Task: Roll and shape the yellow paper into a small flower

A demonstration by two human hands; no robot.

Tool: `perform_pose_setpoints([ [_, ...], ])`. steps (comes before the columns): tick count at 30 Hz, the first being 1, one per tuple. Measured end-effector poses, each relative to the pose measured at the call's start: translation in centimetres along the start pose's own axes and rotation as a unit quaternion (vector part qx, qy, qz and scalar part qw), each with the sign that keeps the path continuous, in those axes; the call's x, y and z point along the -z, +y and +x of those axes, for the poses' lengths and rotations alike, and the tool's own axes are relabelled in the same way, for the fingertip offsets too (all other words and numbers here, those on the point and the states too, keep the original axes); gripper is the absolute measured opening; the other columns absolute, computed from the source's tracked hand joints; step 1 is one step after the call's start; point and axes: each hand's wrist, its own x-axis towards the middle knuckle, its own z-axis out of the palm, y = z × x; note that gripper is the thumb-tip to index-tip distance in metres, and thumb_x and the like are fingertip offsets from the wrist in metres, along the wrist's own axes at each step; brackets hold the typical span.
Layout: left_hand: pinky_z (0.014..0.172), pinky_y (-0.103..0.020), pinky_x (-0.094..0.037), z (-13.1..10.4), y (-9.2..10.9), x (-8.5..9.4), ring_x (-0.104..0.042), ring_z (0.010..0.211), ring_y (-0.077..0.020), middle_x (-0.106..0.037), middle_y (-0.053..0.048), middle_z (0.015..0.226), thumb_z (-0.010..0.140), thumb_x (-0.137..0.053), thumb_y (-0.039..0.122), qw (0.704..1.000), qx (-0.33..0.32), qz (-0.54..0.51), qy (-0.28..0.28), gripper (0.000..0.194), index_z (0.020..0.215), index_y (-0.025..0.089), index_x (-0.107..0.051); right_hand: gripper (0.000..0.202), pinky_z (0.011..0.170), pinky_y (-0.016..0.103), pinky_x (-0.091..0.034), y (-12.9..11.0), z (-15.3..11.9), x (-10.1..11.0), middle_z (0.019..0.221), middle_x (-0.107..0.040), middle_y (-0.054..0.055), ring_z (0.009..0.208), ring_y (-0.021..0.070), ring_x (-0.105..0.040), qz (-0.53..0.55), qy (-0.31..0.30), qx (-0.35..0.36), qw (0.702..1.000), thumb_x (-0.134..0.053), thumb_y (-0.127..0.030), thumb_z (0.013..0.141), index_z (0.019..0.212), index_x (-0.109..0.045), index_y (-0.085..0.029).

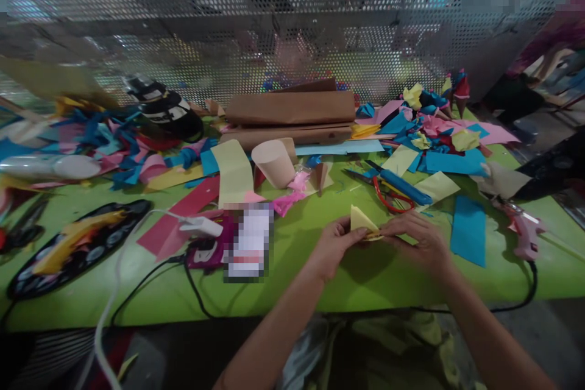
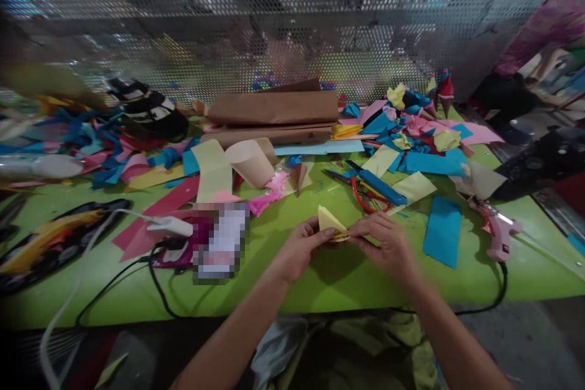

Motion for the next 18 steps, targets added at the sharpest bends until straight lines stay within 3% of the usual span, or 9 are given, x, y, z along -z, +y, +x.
perform_pose_setpoints([
  [7,0.087,-0.031,-0.053,-0.4,-0.3,-0.1,-0.07,0.084,-0.0196,-0.078,-0.008,0.091,0.064,-0.09,0.039,0.998,-0.039,0.049,0.015,0.038,0.09,0.014,-0.079,0.003,0.073,0.035,-0.053,0.0,-0.1,-0.3,0.084,-0.074,0.003,0.08,0.0211,-0.069,0.011,0.002,-0.055,0.998,-0.071,-0.023,0.091,0.089,-0.072,-0.024],
  [18,0.083,-0.03,-0.055,-0.5,-1.2,-0.3,-0.071,0.086,-0.0214,-0.078,-0.006,0.091,0.067,-0.086,0.024,0.984,-0.085,0.156,0.02,0.027,0.089,0.015,-0.073,0.005,0.068,0.03,-0.055,-0.3,-0.4,-0.9,0.084,-0.07,0.004,0.077,0.0189,-0.067,0.06,-0.025,-0.147,0.987,-0.067,-0.024,0.092,0.09,-0.07,-0.022],
])
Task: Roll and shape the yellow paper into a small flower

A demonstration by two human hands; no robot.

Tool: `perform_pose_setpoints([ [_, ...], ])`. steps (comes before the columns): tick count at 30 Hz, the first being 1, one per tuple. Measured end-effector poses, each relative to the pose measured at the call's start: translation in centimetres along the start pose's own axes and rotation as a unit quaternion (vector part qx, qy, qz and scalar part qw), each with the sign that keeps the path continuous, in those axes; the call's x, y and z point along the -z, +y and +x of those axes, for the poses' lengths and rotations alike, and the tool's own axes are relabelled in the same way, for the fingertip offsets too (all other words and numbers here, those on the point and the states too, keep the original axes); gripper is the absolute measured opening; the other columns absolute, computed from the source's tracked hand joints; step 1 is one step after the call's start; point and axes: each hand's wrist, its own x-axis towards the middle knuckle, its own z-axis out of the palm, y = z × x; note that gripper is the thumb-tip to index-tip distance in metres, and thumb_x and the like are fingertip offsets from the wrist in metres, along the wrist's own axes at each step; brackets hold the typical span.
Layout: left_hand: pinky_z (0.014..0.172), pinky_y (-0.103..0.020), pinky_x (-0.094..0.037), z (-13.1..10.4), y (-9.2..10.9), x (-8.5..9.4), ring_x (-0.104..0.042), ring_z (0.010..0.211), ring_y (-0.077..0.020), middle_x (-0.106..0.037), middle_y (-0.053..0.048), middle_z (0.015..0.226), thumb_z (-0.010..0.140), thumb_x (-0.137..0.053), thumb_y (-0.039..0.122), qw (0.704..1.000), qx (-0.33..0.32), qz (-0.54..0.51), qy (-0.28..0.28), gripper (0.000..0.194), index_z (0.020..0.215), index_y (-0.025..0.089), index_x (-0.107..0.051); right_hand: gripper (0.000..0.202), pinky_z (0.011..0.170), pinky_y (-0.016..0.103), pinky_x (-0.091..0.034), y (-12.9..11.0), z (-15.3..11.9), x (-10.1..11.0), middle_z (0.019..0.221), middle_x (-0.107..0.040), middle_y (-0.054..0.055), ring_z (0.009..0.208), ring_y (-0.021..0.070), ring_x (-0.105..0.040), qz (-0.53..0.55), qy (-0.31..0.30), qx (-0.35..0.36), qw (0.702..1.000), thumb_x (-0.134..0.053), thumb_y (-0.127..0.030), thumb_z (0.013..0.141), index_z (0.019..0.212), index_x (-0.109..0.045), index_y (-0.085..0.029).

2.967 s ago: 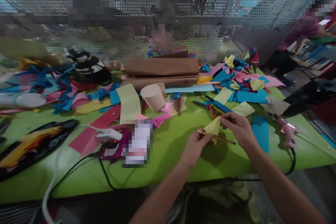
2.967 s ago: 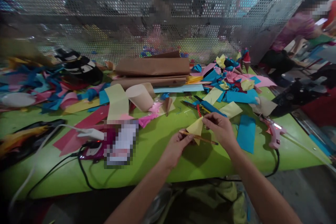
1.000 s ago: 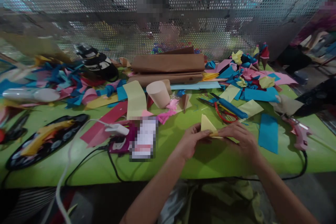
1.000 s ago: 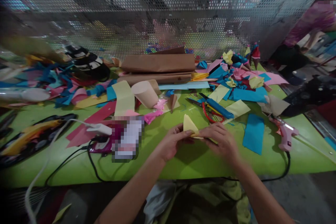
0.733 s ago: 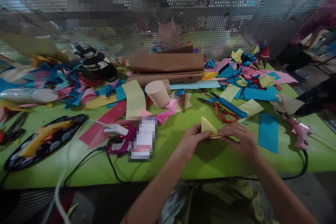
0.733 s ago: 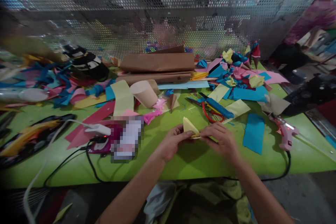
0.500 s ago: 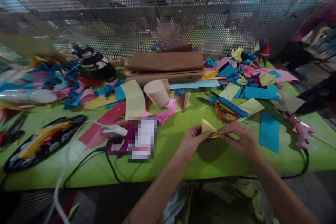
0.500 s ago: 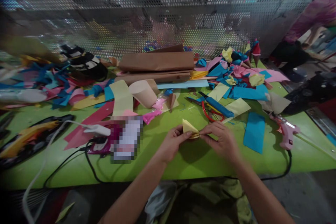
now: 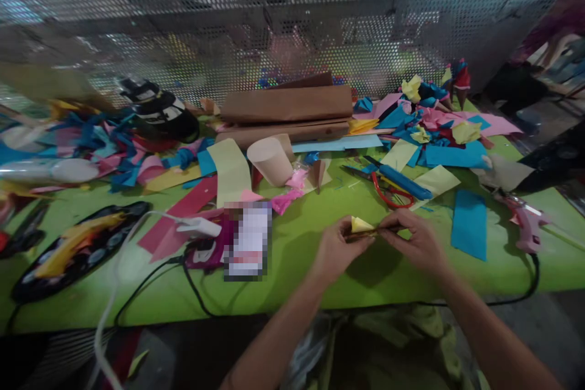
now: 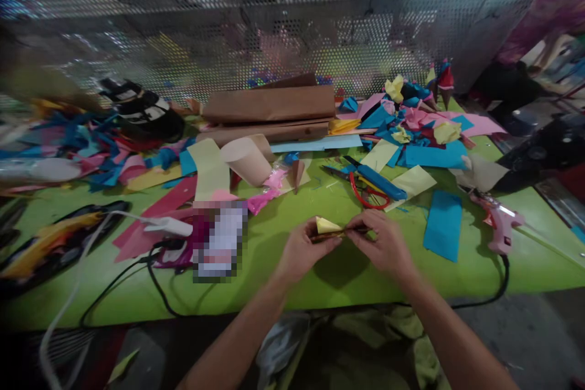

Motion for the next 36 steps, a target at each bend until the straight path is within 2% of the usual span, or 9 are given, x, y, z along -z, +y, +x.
perform_pose_setpoints([
  [4,0.084,-0.03,-0.055,-0.02,-0.23,-0.01,-0.072,0.088,-0.0218,-0.079,-0.007,0.095,0.073,-0.08,0.023,1.0,-0.005,0.029,0.006,0.023,0.093,0.015,-0.074,0.005,0.071,0.03,-0.056,0.3,-0.15,-0.24,0.091,-0.07,0.004,0.081,0.0188,-0.068,0.015,0.003,0.004,1.0,-0.065,-0.022,0.093,0.096,-0.068,-0.023],
  [9,0.087,-0.031,-0.055,0.16,-0.25,-0.07,-0.073,0.09,-0.0215,-0.079,-0.008,0.1,0.07,-0.083,0.026,1.0,0.013,-0.027,0.006,0.03,0.096,0.014,-0.075,0.002,0.07,0.031,-0.052,0.22,0.08,0.01,0.086,-0.071,0.003,0.078,0.019,-0.065,-0.048,0.005,0.054,0.997,-0.067,-0.023,0.094,0.095,-0.069,-0.023],
  [14,0.078,-0.028,-0.055,0.41,0.18,0.11,-0.071,0.08,-0.0186,-0.079,-0.007,0.089,0.061,-0.09,0.03,0.997,0.034,-0.066,0.025,0.038,0.092,0.012,-0.075,0.017,0.082,0.035,-0.054,0.33,0.18,0.32,0.099,-0.073,0.006,0.093,0.021,-0.067,-0.071,0.012,0.131,0.989,-0.069,-0.017,0.093,0.108,-0.07,-0.024],
  [17,0.072,-0.026,-0.054,0.44,0.39,0.27,-0.068,0.073,-0.0161,-0.077,-0.006,0.083,0.058,-0.093,0.031,0.995,0.045,-0.084,0.021,0.041,0.089,0.011,-0.075,0.02,0.084,0.036,-0.054,0.49,0.14,0.23,0.101,-0.073,0.006,0.095,0.0207,-0.067,-0.09,0.026,0.157,0.983,-0.068,-0.014,0.093,0.11,-0.07,-0.025],
  [23,0.065,-0.024,-0.052,0.32,0.5,0.52,-0.065,0.068,-0.0144,-0.075,-0.006,0.08,0.057,-0.094,0.036,0.996,0.047,-0.079,0.019,0.044,0.087,0.011,-0.074,0.014,0.079,0.036,-0.053,0.45,0.33,0.09,0.093,-0.074,0.005,0.087,0.0203,-0.067,-0.138,0.034,0.183,0.973,-0.07,-0.018,0.092,0.104,-0.071,-0.023],
  [31,0.071,-0.026,-0.053,0.27,0.04,0.52,-0.066,0.073,-0.0155,-0.075,-0.006,0.083,0.061,-0.092,0.039,0.997,0.034,-0.065,0.014,0.041,0.087,0.012,-0.074,0.009,0.079,0.037,-0.053,0.53,0.45,0.09,0.091,-0.074,0.005,0.085,0.0209,-0.068,-0.169,0.036,0.195,0.966,-0.068,-0.022,0.095,0.102,-0.072,-0.024],
  [36,0.07,-0.025,-0.05,0.03,0.14,0.44,-0.062,0.071,-0.0145,-0.071,-0.003,0.076,0.067,-0.087,0.04,0.999,0.009,-0.027,0.019,0.034,0.08,0.013,-0.071,0.008,0.08,0.038,-0.053,0.82,0.45,0.07,0.092,-0.074,0.006,0.088,0.0224,-0.067,-0.188,0.021,0.201,0.961,-0.063,-0.024,0.097,0.101,-0.07,-0.022],
])
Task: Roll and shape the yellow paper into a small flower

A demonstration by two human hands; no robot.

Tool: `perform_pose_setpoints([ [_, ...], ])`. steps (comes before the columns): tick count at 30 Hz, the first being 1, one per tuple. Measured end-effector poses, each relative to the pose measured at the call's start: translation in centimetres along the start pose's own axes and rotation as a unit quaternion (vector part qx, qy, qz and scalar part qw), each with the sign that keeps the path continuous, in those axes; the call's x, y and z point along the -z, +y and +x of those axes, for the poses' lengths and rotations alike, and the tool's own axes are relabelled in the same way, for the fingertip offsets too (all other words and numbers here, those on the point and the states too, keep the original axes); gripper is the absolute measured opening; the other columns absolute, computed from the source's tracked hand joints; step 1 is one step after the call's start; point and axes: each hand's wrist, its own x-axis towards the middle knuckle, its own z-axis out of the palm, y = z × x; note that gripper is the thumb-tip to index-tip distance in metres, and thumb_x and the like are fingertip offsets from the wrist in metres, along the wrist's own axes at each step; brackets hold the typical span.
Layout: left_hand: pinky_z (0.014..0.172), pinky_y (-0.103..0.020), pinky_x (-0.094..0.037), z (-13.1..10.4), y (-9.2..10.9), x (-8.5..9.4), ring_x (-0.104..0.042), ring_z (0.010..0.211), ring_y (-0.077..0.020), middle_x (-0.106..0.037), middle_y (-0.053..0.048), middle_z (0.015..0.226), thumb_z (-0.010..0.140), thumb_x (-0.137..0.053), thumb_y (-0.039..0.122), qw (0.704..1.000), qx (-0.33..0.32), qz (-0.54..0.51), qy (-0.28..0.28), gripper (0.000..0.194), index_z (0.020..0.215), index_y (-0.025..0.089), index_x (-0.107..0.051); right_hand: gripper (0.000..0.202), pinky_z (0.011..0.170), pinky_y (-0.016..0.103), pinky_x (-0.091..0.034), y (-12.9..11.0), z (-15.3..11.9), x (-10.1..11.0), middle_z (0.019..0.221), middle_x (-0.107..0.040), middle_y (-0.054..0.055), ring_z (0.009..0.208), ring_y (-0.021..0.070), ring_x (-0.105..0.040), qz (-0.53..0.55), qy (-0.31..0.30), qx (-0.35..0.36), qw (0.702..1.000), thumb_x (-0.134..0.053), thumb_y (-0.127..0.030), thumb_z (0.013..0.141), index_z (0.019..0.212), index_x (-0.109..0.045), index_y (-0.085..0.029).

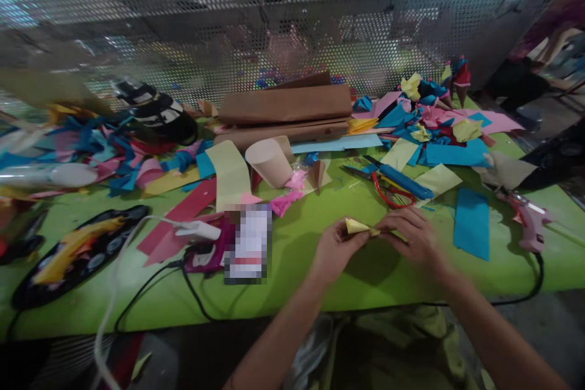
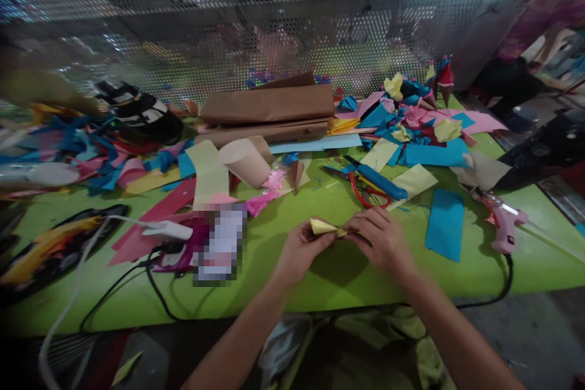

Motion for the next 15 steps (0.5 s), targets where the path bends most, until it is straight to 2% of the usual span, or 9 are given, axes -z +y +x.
perform_pose_setpoints([
  [6,0.071,-0.025,-0.048,-0.3,-0.08,0.11,-0.06,0.074,-0.0151,-0.068,-0.002,0.076,0.076,-0.081,0.039,0.998,-0.033,0.044,-0.01,0.028,0.08,0.015,-0.069,0.011,0.079,0.039,-0.052,-0.2,0.11,0.28,0.092,-0.072,0.007,0.089,0.0231,-0.064,-0.008,-0.052,-0.013,0.999,-0.058,-0.028,0.1,0.101,-0.066,-0.02],
  [15,0.07,-0.024,-0.047,-0.41,0.14,0.18,-0.06,0.074,-0.0154,-0.068,-0.002,0.076,0.078,-0.079,0.037,0.997,-0.042,0.064,-0.006,0.025,0.082,0.014,-0.07,0.014,0.084,0.04,-0.05,0.06,-0.47,0.24,0.101,-0.073,0.007,0.096,0.0241,-0.066,-0.049,-0.041,0.004,0.998,-0.059,-0.026,0.099,0.111,-0.066,-0.024],
])
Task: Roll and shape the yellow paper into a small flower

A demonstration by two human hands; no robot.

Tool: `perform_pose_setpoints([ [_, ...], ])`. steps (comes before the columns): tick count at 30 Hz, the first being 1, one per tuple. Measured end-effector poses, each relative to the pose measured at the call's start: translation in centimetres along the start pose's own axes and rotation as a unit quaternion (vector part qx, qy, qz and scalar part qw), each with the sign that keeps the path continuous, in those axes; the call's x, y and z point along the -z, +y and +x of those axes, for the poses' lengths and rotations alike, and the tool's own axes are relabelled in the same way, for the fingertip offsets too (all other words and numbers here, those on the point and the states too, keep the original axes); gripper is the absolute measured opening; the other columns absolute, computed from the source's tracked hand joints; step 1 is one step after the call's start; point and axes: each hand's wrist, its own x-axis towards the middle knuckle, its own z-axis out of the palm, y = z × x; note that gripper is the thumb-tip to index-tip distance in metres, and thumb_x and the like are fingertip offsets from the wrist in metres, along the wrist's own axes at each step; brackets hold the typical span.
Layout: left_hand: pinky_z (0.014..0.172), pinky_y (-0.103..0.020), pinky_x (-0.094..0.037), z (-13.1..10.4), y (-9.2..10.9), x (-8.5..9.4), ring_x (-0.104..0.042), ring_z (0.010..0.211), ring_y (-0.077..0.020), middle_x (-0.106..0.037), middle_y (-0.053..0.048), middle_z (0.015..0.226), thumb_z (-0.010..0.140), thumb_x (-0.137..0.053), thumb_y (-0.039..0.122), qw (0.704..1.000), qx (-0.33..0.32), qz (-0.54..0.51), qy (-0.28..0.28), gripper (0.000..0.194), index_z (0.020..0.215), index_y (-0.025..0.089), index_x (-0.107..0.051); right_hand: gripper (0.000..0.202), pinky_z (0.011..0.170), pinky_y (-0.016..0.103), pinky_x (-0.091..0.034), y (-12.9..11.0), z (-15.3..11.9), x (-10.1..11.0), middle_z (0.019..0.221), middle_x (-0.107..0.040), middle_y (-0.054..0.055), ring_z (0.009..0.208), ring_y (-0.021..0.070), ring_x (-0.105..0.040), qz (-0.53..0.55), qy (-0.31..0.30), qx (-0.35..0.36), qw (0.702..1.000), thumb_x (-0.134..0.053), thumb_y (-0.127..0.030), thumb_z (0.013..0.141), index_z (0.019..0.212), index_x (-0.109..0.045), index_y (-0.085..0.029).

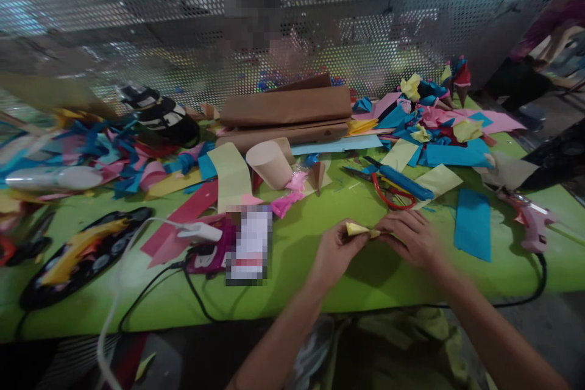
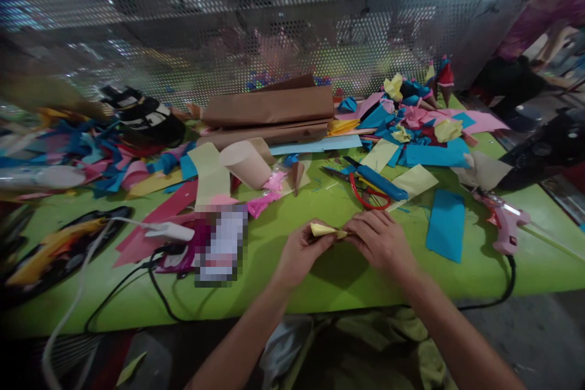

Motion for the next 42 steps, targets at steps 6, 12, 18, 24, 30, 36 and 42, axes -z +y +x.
perform_pose_setpoints([
  [6,0.074,-0.025,-0.049,-0.1,-0.6,0.1,-0.064,0.079,-0.017,-0.073,-0.004,0.083,0.083,-0.075,0.039,1.0,-0.005,0.015,-0.014,0.025,0.088,0.015,-0.074,0.01,0.081,0.039,-0.049,-0.1,0.1,0.0,0.097,-0.072,0.007,0.091,0.0245,-0.065,-0.002,-0.013,-0.005,1.0,-0.057,-0.027,0.1,0.105,-0.065,-0.022],
  [12,0.079,-0.026,-0.05,-0.2,-0.4,0.0,-0.066,0.085,-0.0186,-0.075,-0.005,0.09,0.086,-0.072,0.042,0.999,-0.017,0.034,-0.014,0.028,0.096,0.017,-0.076,0.014,0.077,0.039,-0.05,-0.4,0.7,0.2,0.092,-0.07,0.008,0.086,0.0241,-0.064,0.013,-0.003,0.004,1.0,-0.051,-0.027,0.103,0.102,-0.063,-0.019],
  [18,0.085,-0.027,-0.049,0.0,0.2,0.4,-0.064,0.092,-0.0202,-0.071,-0.006,0.093,0.088,-0.07,0.038,0.998,-0.045,0.044,-0.008,0.023,0.096,0.017,-0.077,0.013,0.072,0.038,-0.052,-0.4,0.8,0.2,0.089,-0.069,0.008,0.082,0.0235,-0.064,0.043,-0.012,-0.018,0.999,-0.052,-0.026,0.102,0.1,-0.063,-0.02],
  [24,0.088,-0.028,-0.049,-0.1,0.3,0.6,-0.066,0.096,-0.0214,-0.072,-0.007,0.099,0.089,-0.069,0.036,0.999,-0.034,0.026,-0.023,0.022,0.099,0.019,-0.078,0.011,0.071,0.037,-0.052,-0.5,0.7,0.4,0.089,-0.067,0.008,0.083,0.0234,-0.064,0.092,-0.03,-0.074,0.993,-0.054,-0.024,0.1,0.099,-0.065,-0.02],
  [30,0.092,-0.03,-0.05,-0.1,0.3,0.7,-0.067,0.102,-0.0231,-0.073,-0.008,0.103,0.088,-0.069,0.035,0.998,-0.038,0.026,-0.033,0.022,0.101,0.02,-0.079,0.012,0.068,0.035,-0.052,-0.5,0.9,0.7,0.087,-0.067,0.007,0.082,0.0232,-0.064,0.116,-0.035,-0.091,0.988,-0.055,-0.024,0.1,0.096,-0.065,-0.02],
  [36,0.091,-0.031,-0.05,-0.2,0.6,0.8,-0.067,0.101,-0.0224,-0.072,-0.008,0.103,0.09,-0.067,0.032,0.995,-0.068,0.05,-0.047,0.019,0.1,0.02,-0.078,0.013,0.068,0.033,-0.052,-0.5,0.9,1.0,0.087,-0.066,0.007,0.081,0.0223,-0.063,0.14,-0.049,-0.111,0.983,-0.056,-0.026,0.1,0.095,-0.066,-0.02],
  [42,0.081,-0.026,-0.053,-0.4,0.9,0.5,-0.067,0.093,-0.0197,-0.072,-0.009,0.101,0.082,-0.075,0.027,0.991,-0.087,0.091,-0.053,0.02,0.1,0.019,-0.078,0.017,0.07,0.033,-0.052,-0.2,0.7,1.3,0.087,-0.066,0.007,0.083,0.0218,-0.063,0.16,-0.045,-0.12,0.979,-0.053,-0.027,0.101,0.093,-0.067,-0.021],
])
